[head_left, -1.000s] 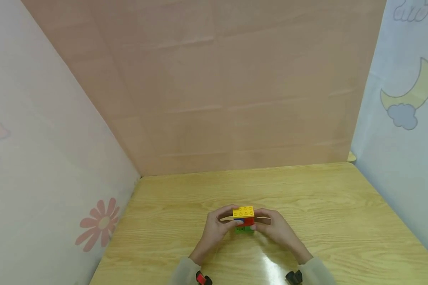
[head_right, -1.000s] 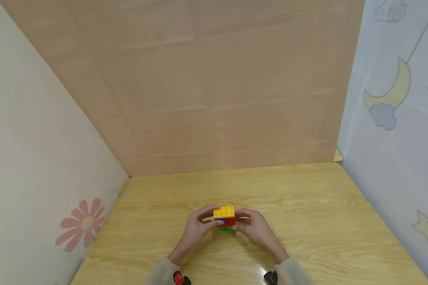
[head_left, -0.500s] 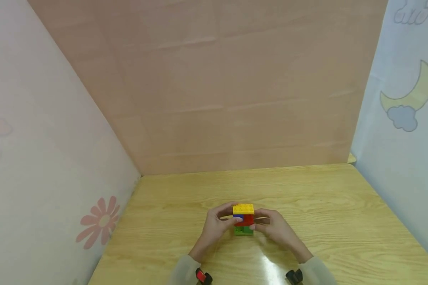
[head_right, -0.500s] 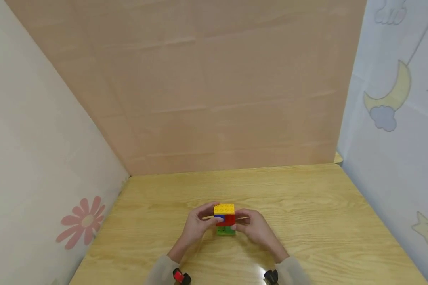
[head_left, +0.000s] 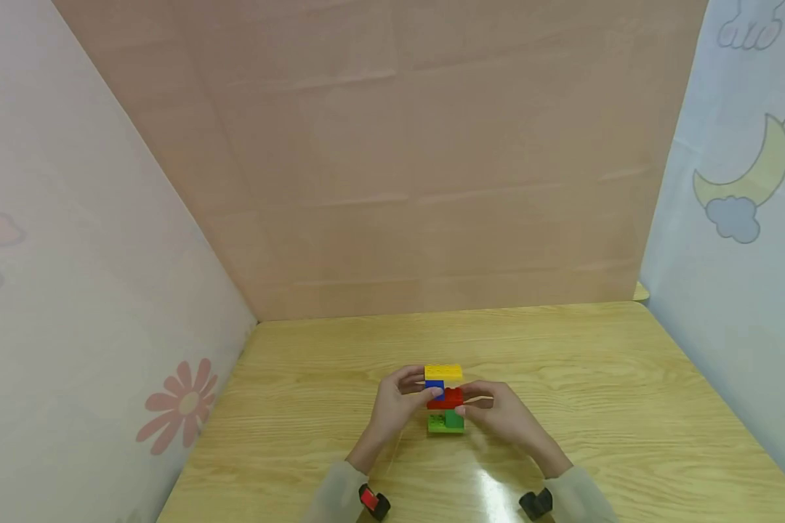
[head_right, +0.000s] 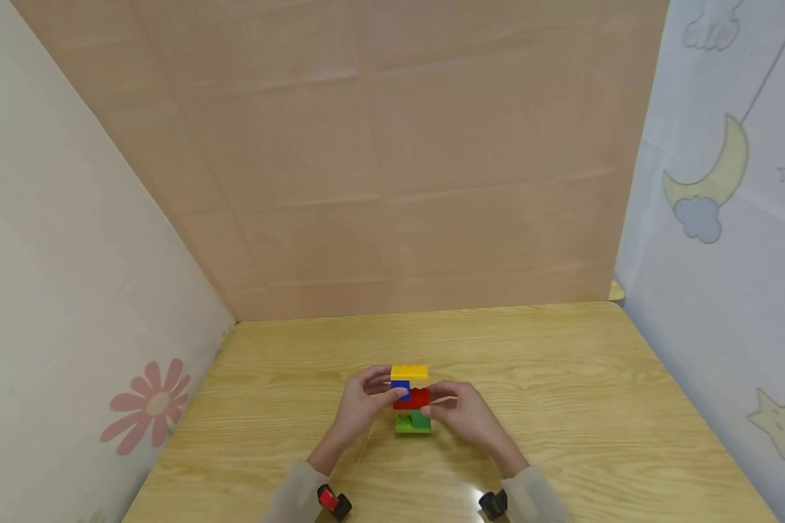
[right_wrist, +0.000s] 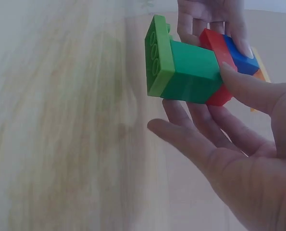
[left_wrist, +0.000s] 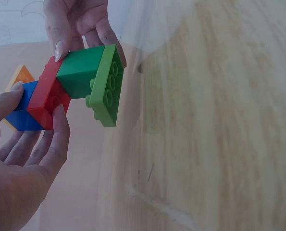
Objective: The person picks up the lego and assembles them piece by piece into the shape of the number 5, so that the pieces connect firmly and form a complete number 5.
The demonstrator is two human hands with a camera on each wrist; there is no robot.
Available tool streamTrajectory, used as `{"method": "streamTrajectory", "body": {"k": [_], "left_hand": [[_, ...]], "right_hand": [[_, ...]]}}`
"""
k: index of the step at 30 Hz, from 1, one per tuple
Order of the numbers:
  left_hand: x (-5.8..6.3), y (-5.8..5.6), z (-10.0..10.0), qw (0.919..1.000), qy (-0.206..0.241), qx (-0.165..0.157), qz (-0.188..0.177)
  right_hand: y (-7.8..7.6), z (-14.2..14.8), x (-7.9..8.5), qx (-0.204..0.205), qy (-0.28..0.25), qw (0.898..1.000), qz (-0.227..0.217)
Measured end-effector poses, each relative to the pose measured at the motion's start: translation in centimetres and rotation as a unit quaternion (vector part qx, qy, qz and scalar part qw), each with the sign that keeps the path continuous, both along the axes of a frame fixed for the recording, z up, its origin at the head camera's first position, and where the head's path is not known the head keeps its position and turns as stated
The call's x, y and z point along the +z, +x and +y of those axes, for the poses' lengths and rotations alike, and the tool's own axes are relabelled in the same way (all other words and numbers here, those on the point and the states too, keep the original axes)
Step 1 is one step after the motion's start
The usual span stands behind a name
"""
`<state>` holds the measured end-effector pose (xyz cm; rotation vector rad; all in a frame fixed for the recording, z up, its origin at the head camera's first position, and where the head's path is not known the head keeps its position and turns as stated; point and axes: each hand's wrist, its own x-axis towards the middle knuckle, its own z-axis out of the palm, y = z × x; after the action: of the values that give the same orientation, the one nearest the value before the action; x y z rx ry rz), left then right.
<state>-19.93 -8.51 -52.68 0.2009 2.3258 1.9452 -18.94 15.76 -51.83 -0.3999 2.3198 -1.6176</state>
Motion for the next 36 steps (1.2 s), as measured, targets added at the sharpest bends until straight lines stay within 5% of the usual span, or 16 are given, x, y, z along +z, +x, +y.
{"method": "streamTrajectory", "body": {"k": [11,24,36], "left_hand": [[-0.6,-1.3,-0.6,0.9973,0.036,0.018,-0.061],[-0.8,-2.9,-1.6,0.9938,0.047,-0.024,-0.098],[-1.1,-3.7,-1.4,0.9934,0.003,-0.015,-0.114]], "right_hand": [[-0.9,-0.5,-0.4,0.006,-0.021,1.000,-0.018],[-2.3,-1.0,-0.7,-0.024,0.010,0.999,-0.034],[-2.7,-1.3,-0.8,-0.014,-0.023,0.996,-0.082]]}}
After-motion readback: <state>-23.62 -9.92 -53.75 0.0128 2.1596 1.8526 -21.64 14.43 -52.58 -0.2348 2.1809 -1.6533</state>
